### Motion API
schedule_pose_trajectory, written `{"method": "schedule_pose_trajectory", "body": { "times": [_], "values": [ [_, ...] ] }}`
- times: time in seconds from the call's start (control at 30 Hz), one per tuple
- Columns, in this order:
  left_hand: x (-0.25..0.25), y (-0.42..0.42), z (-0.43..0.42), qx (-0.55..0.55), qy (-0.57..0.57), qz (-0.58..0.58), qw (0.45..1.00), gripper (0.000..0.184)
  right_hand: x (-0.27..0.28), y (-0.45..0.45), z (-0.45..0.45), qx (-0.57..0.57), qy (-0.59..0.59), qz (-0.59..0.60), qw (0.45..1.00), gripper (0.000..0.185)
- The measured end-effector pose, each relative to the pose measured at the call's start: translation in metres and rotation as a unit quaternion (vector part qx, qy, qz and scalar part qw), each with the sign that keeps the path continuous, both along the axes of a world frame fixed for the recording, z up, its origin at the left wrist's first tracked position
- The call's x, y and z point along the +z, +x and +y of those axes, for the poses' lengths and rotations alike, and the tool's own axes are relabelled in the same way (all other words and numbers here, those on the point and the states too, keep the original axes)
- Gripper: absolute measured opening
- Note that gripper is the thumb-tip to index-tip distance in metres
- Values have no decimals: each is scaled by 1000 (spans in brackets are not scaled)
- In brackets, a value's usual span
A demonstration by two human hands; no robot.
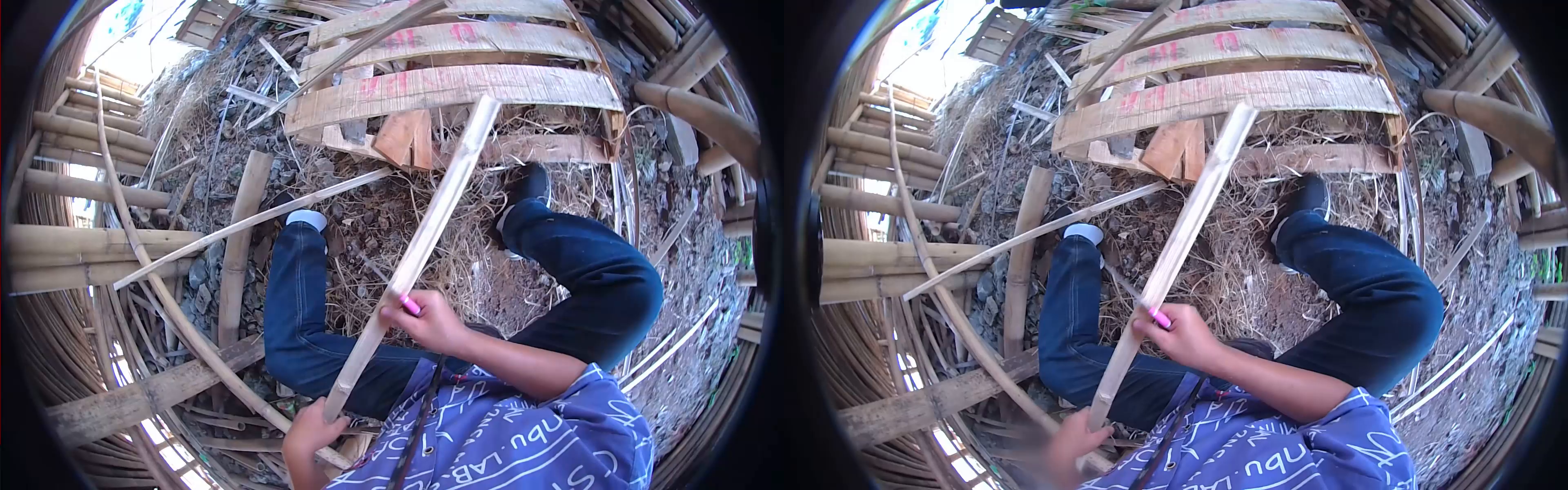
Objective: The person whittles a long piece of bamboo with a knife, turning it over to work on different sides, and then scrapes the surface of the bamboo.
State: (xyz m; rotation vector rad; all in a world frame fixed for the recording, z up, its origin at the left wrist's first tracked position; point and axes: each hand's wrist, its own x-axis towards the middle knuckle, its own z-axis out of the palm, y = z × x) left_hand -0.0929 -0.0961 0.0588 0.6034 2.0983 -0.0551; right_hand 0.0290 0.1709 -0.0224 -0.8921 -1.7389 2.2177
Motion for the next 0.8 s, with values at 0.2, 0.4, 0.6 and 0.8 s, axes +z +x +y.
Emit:
{"method": "schedule_pose_trajectory", "body": {
  "times": [0.2,0.4,0.6,0.8],
  "values": [
    [4,-4,38,4,95,120,988,72,-27,5,-33,17,-14,-8,1000,26],
    [-28,-3,109,-39,213,56,975,70,-30,10,-30,16,-20,-16,1000,23],
    [-75,-5,140,47,284,-172,942,45,-17,18,-18,-20,-42,-29,998,22],
    [-85,-17,159,95,213,-331,914,31,-15,35,3,-137,-40,-50,988,31]
  ]
}}
